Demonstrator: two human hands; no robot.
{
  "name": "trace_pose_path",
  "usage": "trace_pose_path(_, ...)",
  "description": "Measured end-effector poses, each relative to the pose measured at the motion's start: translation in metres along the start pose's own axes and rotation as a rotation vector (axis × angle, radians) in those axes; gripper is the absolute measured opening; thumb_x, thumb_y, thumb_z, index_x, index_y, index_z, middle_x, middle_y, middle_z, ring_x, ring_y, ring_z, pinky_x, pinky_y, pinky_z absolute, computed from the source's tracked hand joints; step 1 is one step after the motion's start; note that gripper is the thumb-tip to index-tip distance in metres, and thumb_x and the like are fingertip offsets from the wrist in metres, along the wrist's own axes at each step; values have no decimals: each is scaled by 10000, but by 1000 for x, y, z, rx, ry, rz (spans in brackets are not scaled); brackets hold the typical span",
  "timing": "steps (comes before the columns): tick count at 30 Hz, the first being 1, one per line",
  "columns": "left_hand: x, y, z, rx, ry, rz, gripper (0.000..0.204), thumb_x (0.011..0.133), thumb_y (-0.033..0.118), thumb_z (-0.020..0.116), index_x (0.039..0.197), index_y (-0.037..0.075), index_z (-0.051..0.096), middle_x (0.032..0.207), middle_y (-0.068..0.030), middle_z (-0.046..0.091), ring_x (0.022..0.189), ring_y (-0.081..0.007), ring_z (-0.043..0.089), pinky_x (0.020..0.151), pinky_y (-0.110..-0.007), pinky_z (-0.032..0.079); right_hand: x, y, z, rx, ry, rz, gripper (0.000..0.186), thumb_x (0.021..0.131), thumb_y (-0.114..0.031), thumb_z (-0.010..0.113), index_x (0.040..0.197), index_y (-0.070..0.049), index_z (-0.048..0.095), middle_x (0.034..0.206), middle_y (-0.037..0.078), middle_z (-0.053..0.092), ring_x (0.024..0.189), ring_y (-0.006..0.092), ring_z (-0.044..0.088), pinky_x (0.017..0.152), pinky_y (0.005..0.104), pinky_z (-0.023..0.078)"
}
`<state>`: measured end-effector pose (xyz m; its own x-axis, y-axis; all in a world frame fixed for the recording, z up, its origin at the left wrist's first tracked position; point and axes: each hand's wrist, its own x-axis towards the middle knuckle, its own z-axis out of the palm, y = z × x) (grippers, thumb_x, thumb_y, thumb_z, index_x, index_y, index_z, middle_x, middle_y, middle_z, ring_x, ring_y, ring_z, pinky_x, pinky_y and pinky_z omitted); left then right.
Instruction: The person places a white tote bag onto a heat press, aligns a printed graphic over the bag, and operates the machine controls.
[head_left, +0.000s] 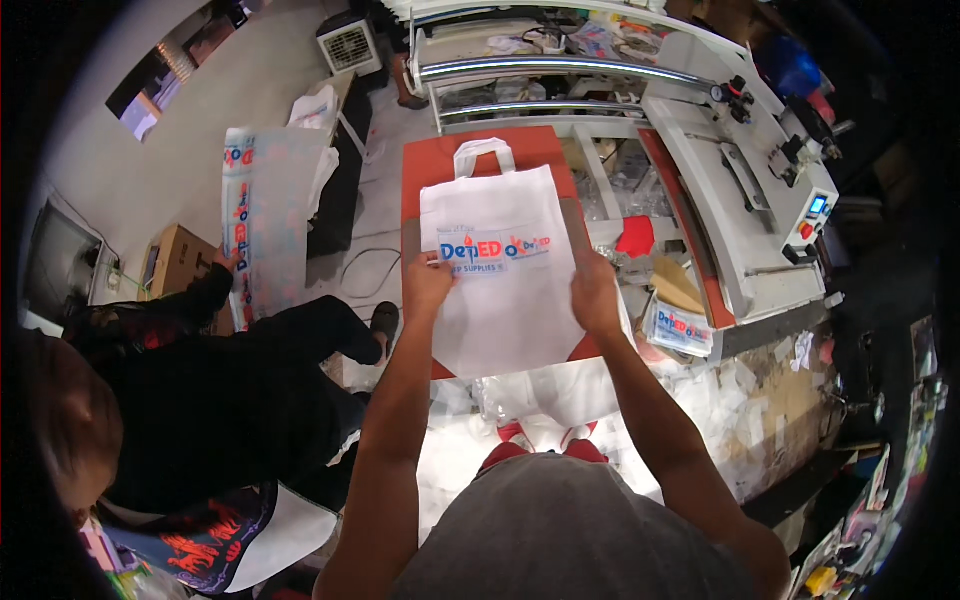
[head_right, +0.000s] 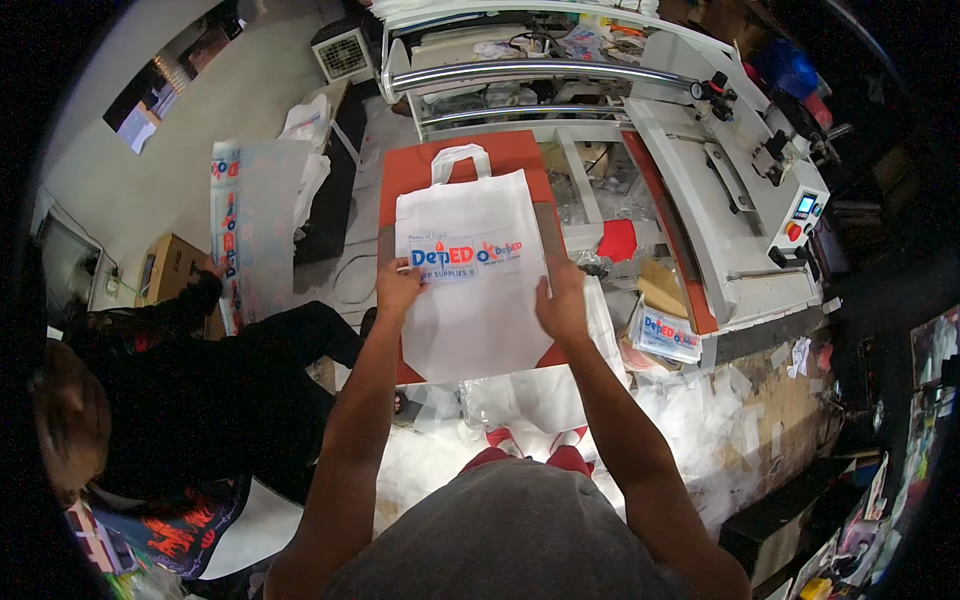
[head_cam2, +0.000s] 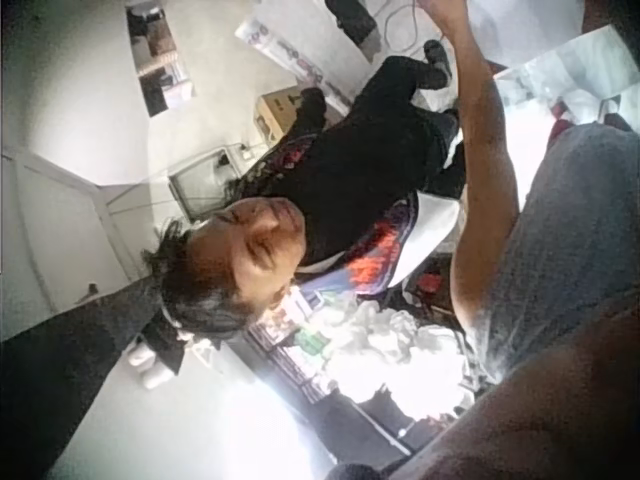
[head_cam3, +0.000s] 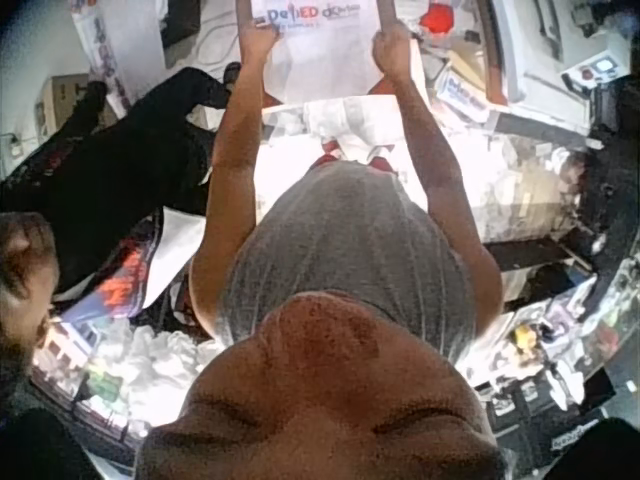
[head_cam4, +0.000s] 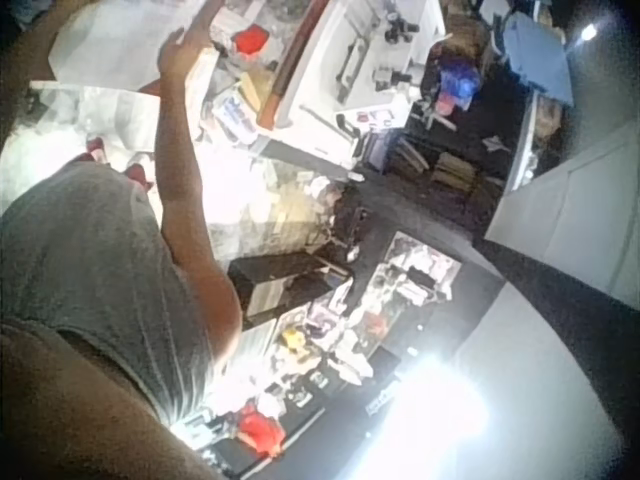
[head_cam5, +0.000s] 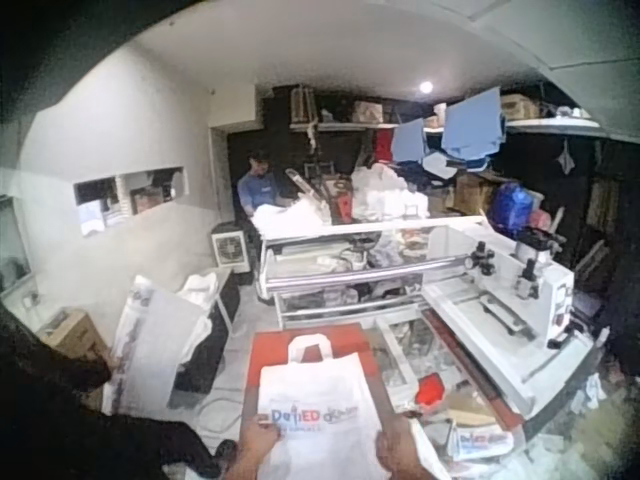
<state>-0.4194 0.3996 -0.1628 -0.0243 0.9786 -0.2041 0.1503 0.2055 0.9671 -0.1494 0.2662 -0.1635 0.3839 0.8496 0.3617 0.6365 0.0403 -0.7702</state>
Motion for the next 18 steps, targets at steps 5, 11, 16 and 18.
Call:
trace_pose_path(5, -1, -4, 3, 119, -13, 14, 312, 871, -1, 620, 1159, -106, 557, 947, -200, 678, 769, -211, 704, 612, -275, 603, 3, -22, 29, -353, -232, -311, 528, 878, -184, 580, 1348, 30, 468, 1465, 212, 390, 1379, 401, 331, 1127, 467, 300)
trace_pose_path(11, -15, -5, -8, 350, 119, 272, 457, 877, 101, 627, 1292, -44, 505, 1136, -236, 645, 1012, -316, 668, 843, -401, 541, 0, -12, 42, -509, -414, -268, 581, 895, -263, 559, 1364, 62, 450, 1505, 222, 332, 1397, 436, 287, 1142, 485, 278)
trace_pose_path(16, -52, -25, -21, 829, 103, 706, 525, 880, 167, 596, 1359, -10, 472, 1371, -231, 499, 1279, -403, 459, 1082, -473, 358, -5, -3, 46, -545, -357, -338, 567, 906, -282, 538, 1342, 75, 471, 1498, 233, 343, 1390, 433, 302, 1134, 510, 277)
trace_pose_path(18, -59, -34, -22, 1008, 30, 691, 525, 900, 224, 559, 1368, 1, 475, 1441, -198, 443, 1321, -433, 400, 1121, -487, 311, -5, -3, 47, -545, -362, -343, 563, 907, -281, 535, 1339, 74, 474, 1498, 235, 344, 1390, 433, 303, 1133, 513, 277)
